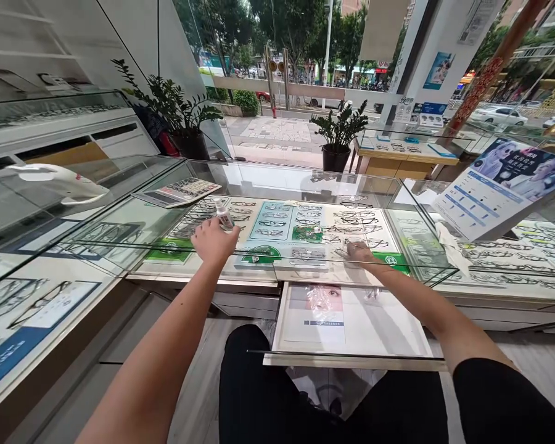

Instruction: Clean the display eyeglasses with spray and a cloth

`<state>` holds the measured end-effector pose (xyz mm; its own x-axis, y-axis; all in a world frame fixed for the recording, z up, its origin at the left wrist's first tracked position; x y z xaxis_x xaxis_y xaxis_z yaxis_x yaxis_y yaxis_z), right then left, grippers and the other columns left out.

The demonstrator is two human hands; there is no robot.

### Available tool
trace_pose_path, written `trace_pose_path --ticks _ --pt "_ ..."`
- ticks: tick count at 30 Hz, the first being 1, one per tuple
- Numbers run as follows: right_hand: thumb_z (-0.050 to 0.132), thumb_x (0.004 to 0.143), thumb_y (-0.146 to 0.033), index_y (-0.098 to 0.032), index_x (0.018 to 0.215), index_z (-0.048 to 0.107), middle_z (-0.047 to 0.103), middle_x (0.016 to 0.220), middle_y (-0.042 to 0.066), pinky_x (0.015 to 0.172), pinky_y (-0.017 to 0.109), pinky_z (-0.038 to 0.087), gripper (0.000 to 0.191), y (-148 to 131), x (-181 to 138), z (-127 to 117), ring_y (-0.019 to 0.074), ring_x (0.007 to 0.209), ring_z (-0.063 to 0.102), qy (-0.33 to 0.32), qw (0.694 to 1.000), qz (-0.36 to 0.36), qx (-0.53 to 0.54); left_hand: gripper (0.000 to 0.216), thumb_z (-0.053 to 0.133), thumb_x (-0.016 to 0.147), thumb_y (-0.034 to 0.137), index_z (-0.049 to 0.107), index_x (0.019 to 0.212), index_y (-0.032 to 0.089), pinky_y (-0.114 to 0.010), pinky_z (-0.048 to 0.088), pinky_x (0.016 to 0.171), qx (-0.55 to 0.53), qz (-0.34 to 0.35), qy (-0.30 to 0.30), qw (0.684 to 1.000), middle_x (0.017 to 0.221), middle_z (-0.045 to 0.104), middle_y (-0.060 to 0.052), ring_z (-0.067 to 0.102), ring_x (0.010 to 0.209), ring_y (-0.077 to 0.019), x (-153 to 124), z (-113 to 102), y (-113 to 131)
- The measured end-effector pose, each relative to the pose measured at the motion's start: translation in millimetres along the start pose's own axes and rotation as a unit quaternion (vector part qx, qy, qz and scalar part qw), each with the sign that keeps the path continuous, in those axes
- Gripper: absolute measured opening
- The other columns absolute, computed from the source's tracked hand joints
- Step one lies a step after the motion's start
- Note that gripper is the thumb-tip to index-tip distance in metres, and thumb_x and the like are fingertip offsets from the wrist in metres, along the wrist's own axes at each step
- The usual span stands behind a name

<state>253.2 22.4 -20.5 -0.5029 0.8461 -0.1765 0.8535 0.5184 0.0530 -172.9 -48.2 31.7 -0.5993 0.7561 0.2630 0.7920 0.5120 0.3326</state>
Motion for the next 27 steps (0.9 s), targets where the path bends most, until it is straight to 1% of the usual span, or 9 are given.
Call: trace_pose_path --ticks 5,7,9,12,15,18,20,23,27 --pt "0.079 0.096 -0.021 -0.019 0.099 0.076 0.082 0.112 0.012 0.086 0.033 0.059 0.005 -27 -49 12 0.0267 0.108 0.077 -0.109 0.99 -0.02 0.086 0.062 0.051 0.097 0.055 0.069 0.139 0.013 -0.063 0.046 0.119 -0.005 0.002 0.005 1.0 0.152 0.066 -0.029 0.057 0.142 -0.0489 -1 0 0" --pt "0.08 0.089 -0.017 -0.023 0.093 0.074 0.083 0.107 0.006 0.083 0.03 0.055 0.009 -46 -81 3 0.0247 0.105 0.077 -0.138 0.98 -0.07 0.126 0.062 0.051 0.097 0.054 0.069 0.14 0.013 -0.062 0.046 0.119 -0.004 0.001 0.007 1.0 0.152 0.066 -0.029 0.057 0.142 -0.0487 -1 1 0" --pt "0.081 0.086 -0.019 -0.026 0.093 0.073 0.082 0.107 0.001 0.085 0.029 0.053 0.013 -64 -110 -22 0.0219 0.103 0.075 -0.147 0.964 -0.14 0.173 0.063 0.051 0.098 0.054 0.068 0.141 0.012 -0.062 0.046 0.119 -0.006 0.001 0.008 1.0 0.152 0.066 -0.029 0.056 0.142 -0.0486 -1 2 0" --pt "0.079 0.086 -0.017 -0.026 0.093 0.072 0.078 0.105 0.004 0.088 0.034 0.051 0.013 -80 -128 -89 0.0241 0.099 0.071 -0.052 0.942 -0.243 0.224 0.062 0.051 0.098 0.052 0.068 0.141 0.012 -0.062 0.046 0.118 -0.012 0.002 0.008 1.0 0.152 0.065 -0.029 0.057 0.142 -0.0487 -2 2 0" --pt "0.077 0.088 -0.015 -0.024 0.092 0.069 0.075 0.102 0.006 0.087 0.037 0.048 0.012 -76 -96 -155 0.0266 0.099 0.067 0.053 0.965 -0.206 0.155 0.062 0.051 0.098 0.051 0.068 0.142 0.01 -0.062 0.046 0.119 -0.013 0.002 0.007 1.0 0.152 0.065 -0.029 0.056 0.142 -0.0488 -3 2 1" --pt "0.073 0.091 -0.012 -0.021 0.093 0.07 0.077 0.105 0.01 0.086 0.038 0.044 0.01 -72 -35 -189 0.0294 0.105 0.067 0.088 0.98 -0.164 0.065 0.065 0.051 0.098 0.052 0.067 0.144 0.008 -0.062 0.046 0.119 -0.011 0.005 0.007 1.0 0.152 0.066 -0.029 0.056 0.143 -0.0489 -4 1 1" --pt "0.072 0.091 -0.01 -0.019 0.097 0.073 0.078 0.106 0.013 0.085 0.038 0.043 0.01 -71 8 -190 0.0318 0.109 0.066 0.1 0.984 -0.146 0.001 0.065 0.052 0.098 0.051 0.067 0.144 0.008 -0.062 0.046 0.119 -0.013 0.006 0.011 1.0 0.152 0.066 -0.029 0.056 0.143 -0.0488 -3 0 1" --pt "0.068 0.093 -0.006 -0.016 0.101 0.076 0.081 0.105 0.015 0.087 0.039 0.043 0.015 -71 60 -172 0.0331 0.112 0.066 0.099 0.982 -0.144 -0.064 0.062 0.053 0.098 0.05 0.068 0.142 0.009 -0.062 0.045 0.118 -0.018 0.007 0.015 1.0 0.151 0.066 -0.03 0.056 0.142 -0.049 -3 0 0" --pt "0.067 0.092 -0.004 -0.015 0.101 0.078 0.082 0.106 0.017 0.089 0.04 0.044 0.018 -63 97 -145 0.0338 0.111 0.067 0.097 0.984 -0.133 -0.072 0.061 0.053 0.098 0.051 0.068 0.141 0.011 -0.062 0.045 0.119 -0.023 0.008 0.013 1.0 0.152 0.066 -0.029 0.056 0.143 -0.0494 -3 1 -2"
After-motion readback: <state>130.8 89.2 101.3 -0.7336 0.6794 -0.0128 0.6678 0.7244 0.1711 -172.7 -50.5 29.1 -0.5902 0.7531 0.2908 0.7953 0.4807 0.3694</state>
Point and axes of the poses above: each hand's wrist, its own x-axis towards the middle knuckle, its own z-axis out of the palm, y = z × x, the point moved 4 cm from there along x, towards the middle knuckle
